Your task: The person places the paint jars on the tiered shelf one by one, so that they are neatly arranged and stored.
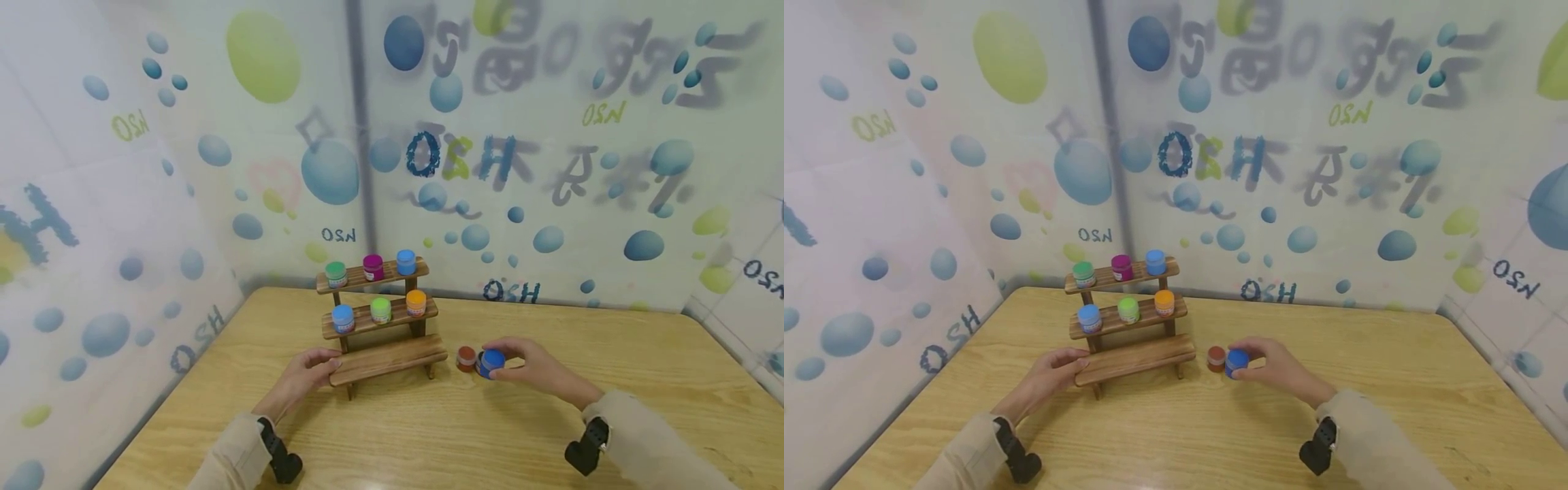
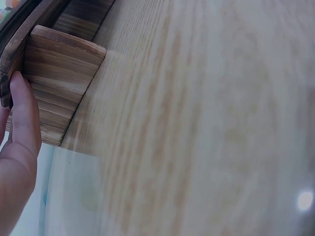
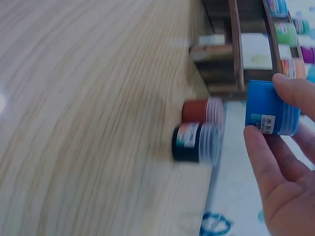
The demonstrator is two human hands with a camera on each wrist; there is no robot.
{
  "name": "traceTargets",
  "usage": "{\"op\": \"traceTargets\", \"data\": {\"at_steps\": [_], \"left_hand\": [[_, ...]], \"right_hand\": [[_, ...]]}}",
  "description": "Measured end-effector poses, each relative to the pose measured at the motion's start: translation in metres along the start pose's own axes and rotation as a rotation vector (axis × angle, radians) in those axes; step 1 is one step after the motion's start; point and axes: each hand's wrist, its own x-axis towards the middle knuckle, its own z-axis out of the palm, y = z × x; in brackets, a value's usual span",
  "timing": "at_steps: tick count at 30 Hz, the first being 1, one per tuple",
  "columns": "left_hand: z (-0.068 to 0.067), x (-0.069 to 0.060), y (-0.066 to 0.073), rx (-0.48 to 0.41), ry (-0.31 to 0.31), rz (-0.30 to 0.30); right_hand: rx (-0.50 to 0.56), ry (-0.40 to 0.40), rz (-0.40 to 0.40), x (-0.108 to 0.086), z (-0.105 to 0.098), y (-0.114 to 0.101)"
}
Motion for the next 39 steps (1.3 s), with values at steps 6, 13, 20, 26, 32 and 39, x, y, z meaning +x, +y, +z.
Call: {"op": "traceTargets", "data": {"at_steps": [6,13,20,26,32,39], "left_hand": [[0.001,0.0,0.0,-0.007,-0.006,-0.004],[0.001,0.001,0.0,-0.021,-0.012,0.004],[0.001,0.0,0.0,-0.015,0.0,-0.004],[0.0,0.0,-0.001,-0.009,0.0,0.011],[0.0,0.0,-0.001,-0.011,-0.006,0.016],[-0.001,0.0,-0.002,0.003,-0.013,0.017]], "right_hand": [[0.043,-0.061,-0.029,0.013,0.017,-0.012],[0.097,-0.12,-0.044,0.031,0.036,-0.027],[0.067,-0.122,-0.077,0.05,0.06,-0.042],[0.079,-0.117,-0.088,0.067,0.078,-0.053],[0.074,-0.121,-0.095,0.083,0.096,-0.061],[0.059,-0.138,-0.099,0.098,0.118,-0.072]]}}
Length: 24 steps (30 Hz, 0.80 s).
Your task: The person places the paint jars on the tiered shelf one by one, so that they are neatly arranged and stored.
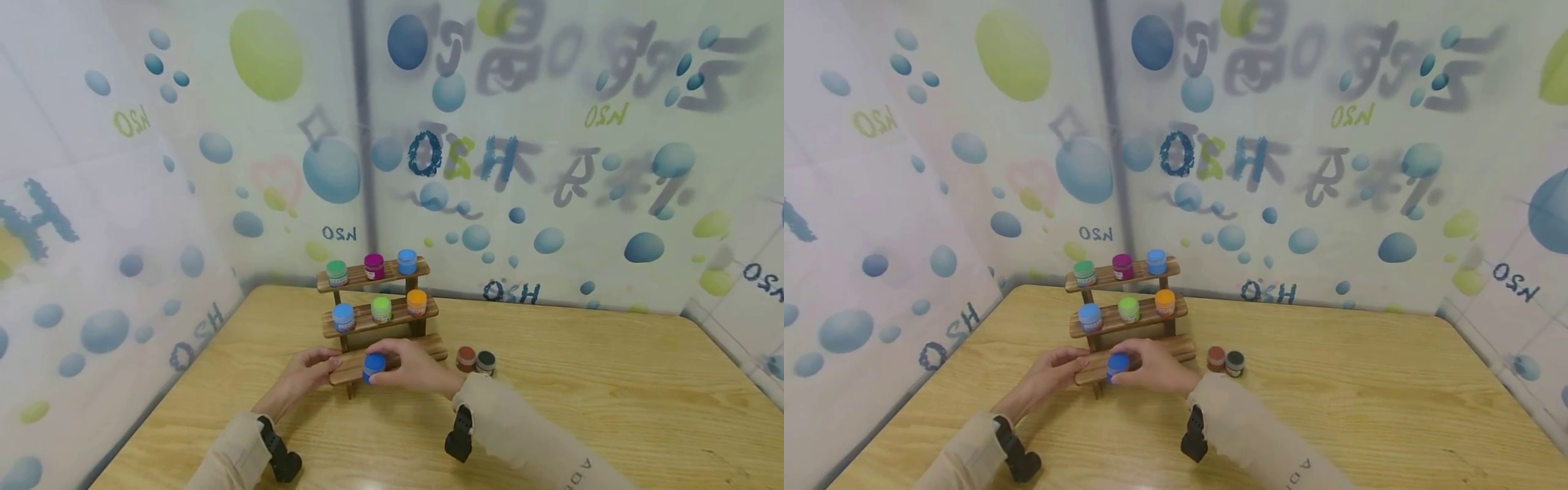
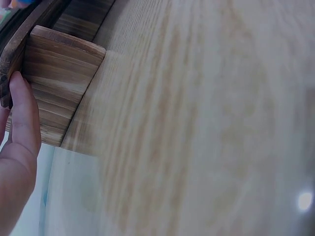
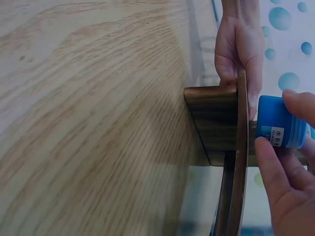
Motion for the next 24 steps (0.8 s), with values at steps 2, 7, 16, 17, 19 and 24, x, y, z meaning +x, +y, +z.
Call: {"op": "traceTargets", "data": {"at_steps": [2,7,16,17,19,24], "left_hand": [[0.0,0.0,0.0,0.008,-0.003,0.001],[0.0,0.0,0.001,-0.007,0.0,-0.012],[-0.002,0.001,0.0,-0.006,-0.016,0.001],[-0.002,0.001,0.0,-0.002,-0.017,0.002],[-0.002,0.0,0.0,0.008,-0.017,0.003],[-0.002,-0.001,0.002,0.014,-0.018,-0.008]], "right_hand": [[-0.006,0.0,-0.003,0.005,0.004,-0.001],[-0.037,0.02,-0.013,0.015,0.015,-0.003],[-0.025,0.023,0.011,0.026,0.022,-0.003],[-0.018,0.026,0.016,0.027,0.022,-0.003],[-0.02,0.032,0.026,0.029,0.022,-0.003],[-0.026,0.04,0.039,0.033,0.023,-0.003]]}}
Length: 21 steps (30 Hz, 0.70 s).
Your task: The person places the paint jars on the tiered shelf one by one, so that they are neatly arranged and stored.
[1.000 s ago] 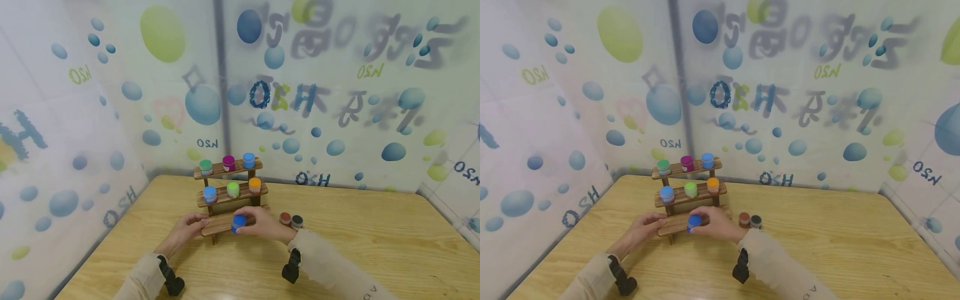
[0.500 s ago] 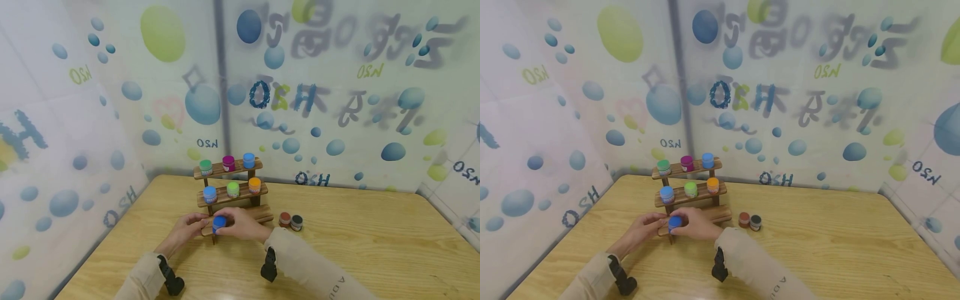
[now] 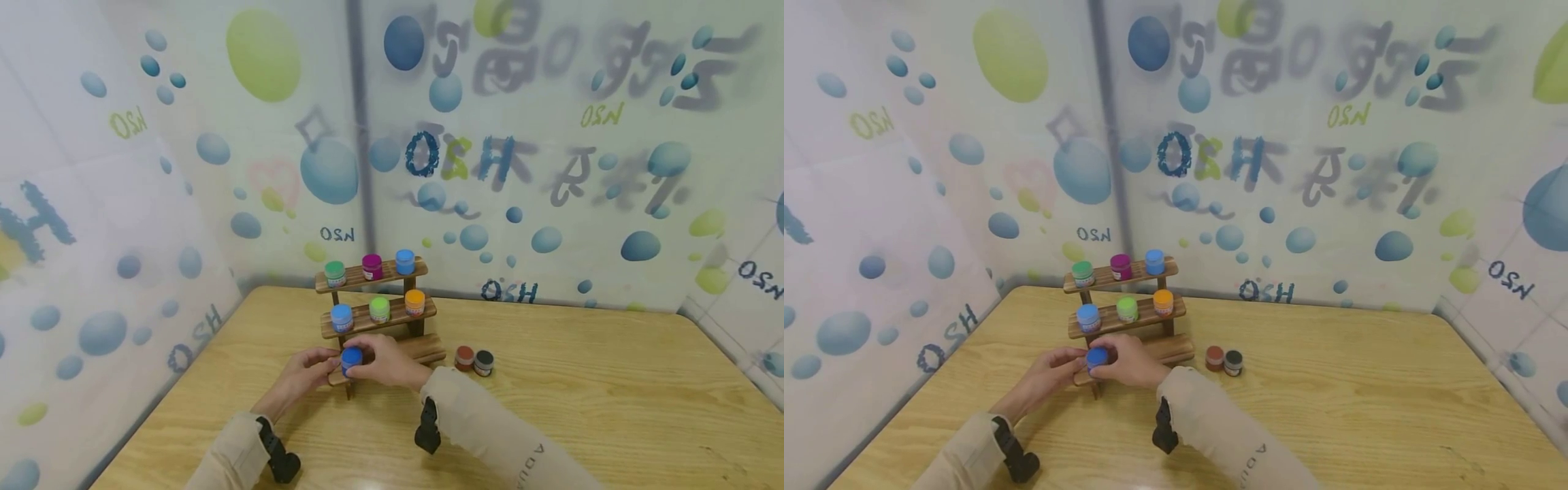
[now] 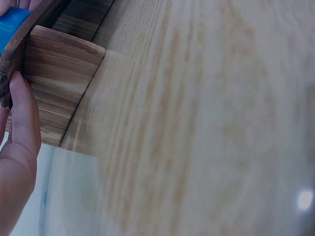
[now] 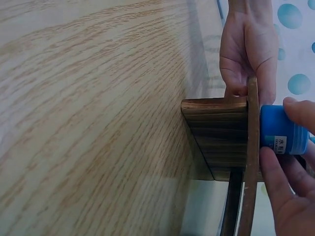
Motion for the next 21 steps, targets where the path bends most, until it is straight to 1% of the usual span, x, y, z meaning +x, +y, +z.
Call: {"op": "traceTargets", "data": {"at_steps": [5,9,10,13,16,17,21], "left_hand": [[-0.0004,0.0004,-0.0015,-0.01,-0.009,0.01],[-0.001,-0.0006,-0.0016,-0.025,-0.034,0.048],[-0.0016,-0.0007,-0.0015,-0.034,-0.05,0.073],[-0.0018,-0.0014,-0.0016,-0.048,-0.059,0.098],[-0.0017,-0.0012,-0.0012,-0.041,-0.053,0.079],[-0.0012,-0.0012,-0.001,-0.032,-0.037,0.054],[-0.0007,-0.0002,-0.0001,-0.009,-0.022,0.005]], "right_hand": [[-0.006,-0.004,-0.003,0.0014,0.0016,0.0006],[0.003,-0.003,-0.002,0.0002,0.0024,-0.0006],[0.009,-0.001,-0.003,-0.0001,0.0025,-0.001],[0.025,0.003,-0.009,0.0,0.0027,-0.0016],[0.039,0.003,-0.005,0.0005,0.0031,-0.0014],[0.042,0.002,-0.001,0.0005,0.0032,-0.0014],[0.055,0.003,0.012,0.0,0.0033,-0.0009]]}}
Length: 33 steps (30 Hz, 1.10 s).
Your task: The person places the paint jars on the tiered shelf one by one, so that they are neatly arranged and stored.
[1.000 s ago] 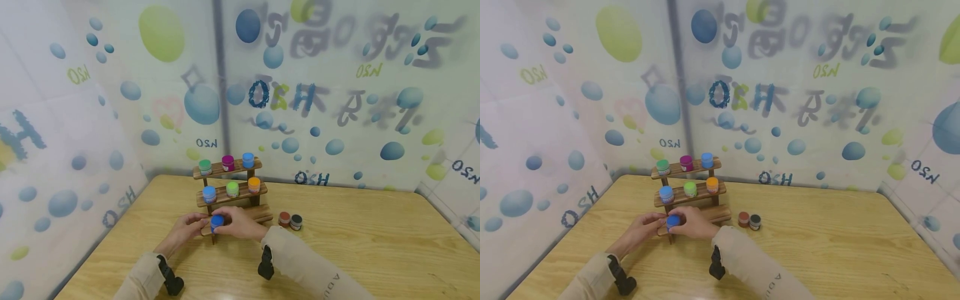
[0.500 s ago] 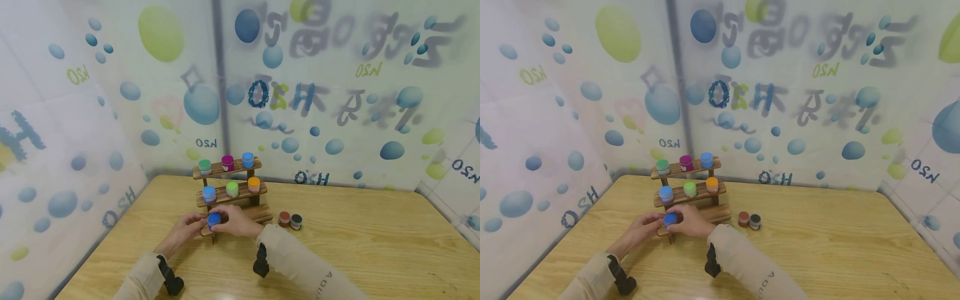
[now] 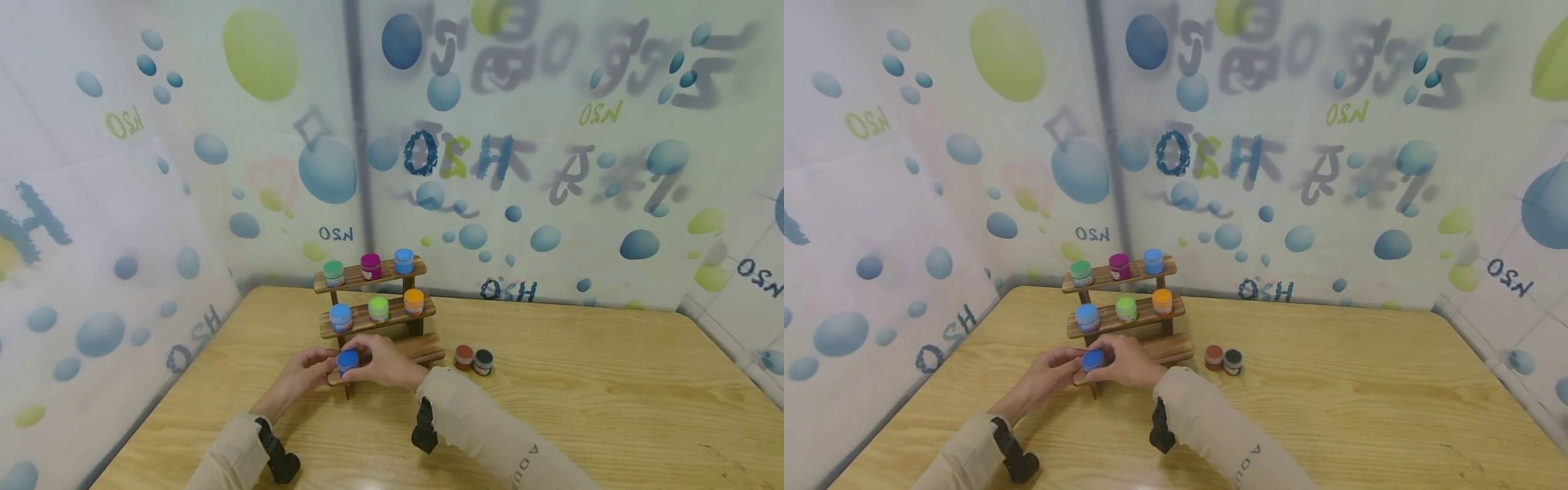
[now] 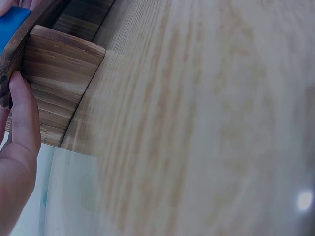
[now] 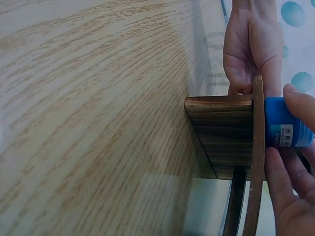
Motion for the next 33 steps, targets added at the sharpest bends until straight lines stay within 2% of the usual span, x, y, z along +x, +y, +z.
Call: {"op": "traceTargets", "data": {"at_steps": [5,11,17,23,33], "left_hand": [[0.0015,0.0005,0.0005,-0.005,0.012,-0.021],[0.0016,0.0022,-0.0024,0.017,0.003,-0.004],[0.0017,0.0035,-0.0029,-0.001,0.008,-0.003],[0.001,0.0037,-0.0029,-0.016,-0.004,0.024],[-0.0002,0.0018,-0.0024,0.012,0.005,0.006]], "right_hand": [[0.003,0.005,-0.001,-0.0004,-0.0002,0.0015],[-0.008,0.002,0.025,-0.0017,-0.0002,0.0026],[-0.021,0.001,0.024,-0.0008,-0.0011,0.003],[-0.027,0.005,0.022,-0.0005,-0.0016,0.003],[0.008,-0.011,0.016,-0.0008,-0.0004,0.004]]}}
